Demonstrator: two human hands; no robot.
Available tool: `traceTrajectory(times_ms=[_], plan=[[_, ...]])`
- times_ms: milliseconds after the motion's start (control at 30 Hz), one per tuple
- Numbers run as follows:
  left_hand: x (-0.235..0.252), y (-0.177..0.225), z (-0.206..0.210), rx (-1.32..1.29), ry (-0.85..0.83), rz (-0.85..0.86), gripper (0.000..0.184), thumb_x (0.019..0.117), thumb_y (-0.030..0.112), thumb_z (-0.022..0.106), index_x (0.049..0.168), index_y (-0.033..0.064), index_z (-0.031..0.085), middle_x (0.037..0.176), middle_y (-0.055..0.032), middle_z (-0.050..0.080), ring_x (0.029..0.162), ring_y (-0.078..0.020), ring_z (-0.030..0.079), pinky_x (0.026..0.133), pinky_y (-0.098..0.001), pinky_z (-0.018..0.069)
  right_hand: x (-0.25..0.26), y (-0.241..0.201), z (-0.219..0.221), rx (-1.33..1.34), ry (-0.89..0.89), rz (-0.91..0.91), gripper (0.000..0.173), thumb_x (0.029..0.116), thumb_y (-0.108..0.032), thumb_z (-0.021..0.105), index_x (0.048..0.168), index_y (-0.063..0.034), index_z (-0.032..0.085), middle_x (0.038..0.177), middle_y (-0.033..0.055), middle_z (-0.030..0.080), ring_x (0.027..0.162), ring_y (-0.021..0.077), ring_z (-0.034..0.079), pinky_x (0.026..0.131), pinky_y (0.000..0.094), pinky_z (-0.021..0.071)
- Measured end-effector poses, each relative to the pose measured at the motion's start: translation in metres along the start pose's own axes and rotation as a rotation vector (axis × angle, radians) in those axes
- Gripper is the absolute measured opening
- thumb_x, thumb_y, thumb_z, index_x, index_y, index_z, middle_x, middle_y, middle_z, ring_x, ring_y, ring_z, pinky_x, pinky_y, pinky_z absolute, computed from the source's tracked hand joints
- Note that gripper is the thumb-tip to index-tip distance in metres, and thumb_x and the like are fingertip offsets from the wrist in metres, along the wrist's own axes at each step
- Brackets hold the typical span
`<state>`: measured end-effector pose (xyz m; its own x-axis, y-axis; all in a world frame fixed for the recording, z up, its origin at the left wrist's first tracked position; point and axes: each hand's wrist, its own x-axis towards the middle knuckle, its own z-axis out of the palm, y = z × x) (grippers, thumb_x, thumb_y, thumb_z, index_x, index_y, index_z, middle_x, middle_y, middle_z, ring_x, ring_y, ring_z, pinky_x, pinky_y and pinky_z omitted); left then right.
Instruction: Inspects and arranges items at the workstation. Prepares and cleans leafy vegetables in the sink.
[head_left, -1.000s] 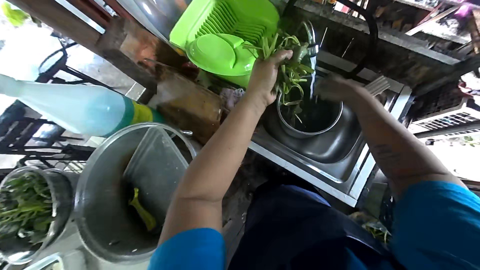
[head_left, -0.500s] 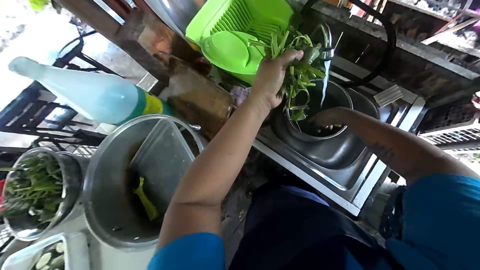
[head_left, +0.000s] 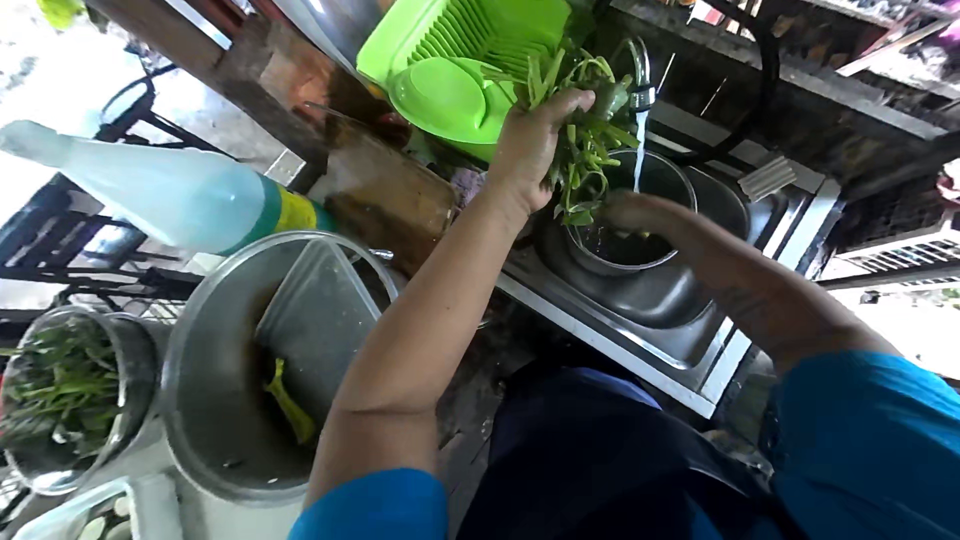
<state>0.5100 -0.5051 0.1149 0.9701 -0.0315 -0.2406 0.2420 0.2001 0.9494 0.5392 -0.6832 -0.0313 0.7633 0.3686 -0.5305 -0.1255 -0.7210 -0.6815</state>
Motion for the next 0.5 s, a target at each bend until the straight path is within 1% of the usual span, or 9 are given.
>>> traceTrajectory(times_ms=[67,100,167,200,233,333,400,433,500], plan=[[-0.001,0.0,0.0,-0.007,0.0,0.002,0.028,0.0993,0.016,0.063,0.124,0.0051,0.056,0.102,-0.0101,0.069,0.091,-0.0196,0.071,0.077,-0.0377,0.0621,-0.02,0.023,-0.04,-0.043,0.057,-0.072,0.027,0.1095,-0.023,0.048,0.118,-0.0074,0.068,0.097,0.0086,0.067,0.079,0.0169,0.062,0.074,0.0408,0.0541],[-0.002,0.0,0.0,-0.014,0.0,0.007,0.027,0.0996,0.015,0.063,0.123,0.0048,0.057,0.101,-0.0098,0.07,0.09,-0.0194,0.071,0.077,-0.0372,0.0623,-0.034,0.034,-0.058,-0.063,0.097,-0.046,0.024,0.1087,-0.02,0.049,0.12,-0.0079,0.067,0.097,0.0079,0.066,0.079,0.0158,0.061,0.074,0.0395,0.0539],[-0.004,0.0,0.0,-0.022,-0.009,0.015,0.026,0.1,0.014,0.062,0.123,0.0051,0.056,0.101,-0.0093,0.069,0.09,-0.0189,0.071,0.078,-0.0366,0.0621,-0.052,0.062,-0.081,-0.214,0.159,0.087,0.03,0.1094,-0.023,0.05,0.121,0.0008,0.064,0.103,0.0221,0.064,0.091,0.0345,0.061,0.083,0.0568,0.0488],[-0.004,0.0,-0.001,-0.024,-0.012,0.019,0.025,0.0999,0.014,0.062,0.123,0.0052,0.055,0.101,-0.0092,0.069,0.09,-0.0189,0.071,0.078,-0.0367,0.0623,-0.053,0.083,-0.084,-0.308,0.16,0.155,0.035,0.1088,-0.022,0.052,0.124,0.0072,0.063,0.116,0.0323,0.064,0.108,0.0483,0.062,0.094,0.0688,0.0449],[-0.004,0.001,-0.001,-0.029,-0.013,0.02,0.026,0.0996,0.014,0.062,0.123,0.0053,0.056,0.101,-0.0093,0.069,0.09,-0.019,0.071,0.078,-0.037,0.0625,-0.05,0.11,-0.077,-0.358,0.149,0.211,0.035,0.1059,-0.019,0.057,0.123,0.0102,0.063,0.122,0.0364,0.062,0.117,0.0543,0.058,0.1,0.0742,0.0399],[-0.005,0.002,-0.001,-0.028,-0.012,0.022,0.027,0.0991,0.015,0.063,0.123,0.0055,0.056,0.101,-0.0094,0.07,0.09,-0.0192,0.071,0.077,-0.0374,0.0628,-0.024,0.18,-0.019,-0.402,0.072,0.366,0.039,0.0943,-0.022,0.073,0.123,0.0043,0.067,0.124,0.0309,0.065,0.12,0.0509,0.059,0.101,0.0741,0.041],[-0.006,0.003,0.0,-0.031,-0.005,0.019,0.027,0.0992,0.015,0.063,0.123,0.0057,0.056,0.101,-0.0095,0.07,0.09,-0.0193,0.072,0.076,-0.0371,0.0629,-0.01,0.188,0.018,-0.414,0.002,0.427,0.044,0.0934,-0.028,0.074,0.124,0.0029,0.067,0.126,0.0271,0.066,0.121,0.0452,0.061,0.103,0.0676,0.0434],[-0.006,0.002,-0.001,-0.031,0.0,0.016,0.027,0.099,0.015,0.063,0.124,0.0058,0.056,0.102,-0.0095,0.07,0.091,-0.0195,0.072,0.077,-0.0371,0.0627,-0.007,0.189,0.034,-0.453,-0.001,0.405,0.045,0.0929,-0.029,0.074,0.123,0.0031,0.067,0.126,0.0274,0.066,0.122,0.0455,0.061,0.102,0.068,0.0446],[-0.005,-0.001,-0.002,-0.031,0.005,0.015,0.029,0.0988,0.015,0.064,0.125,0.0054,0.056,0.104,-0.0103,0.07,0.093,-0.0203,0.071,0.079,-0.0384,0.0626,-0.004,0.197,0.06,-0.439,0.04,0.302,0.036,0.0953,-0.016,0.069,0.123,0.0062,0.066,0.125,0.0302,0.065,0.12,0.0475,0.061,0.102,0.0685,0.0447]])
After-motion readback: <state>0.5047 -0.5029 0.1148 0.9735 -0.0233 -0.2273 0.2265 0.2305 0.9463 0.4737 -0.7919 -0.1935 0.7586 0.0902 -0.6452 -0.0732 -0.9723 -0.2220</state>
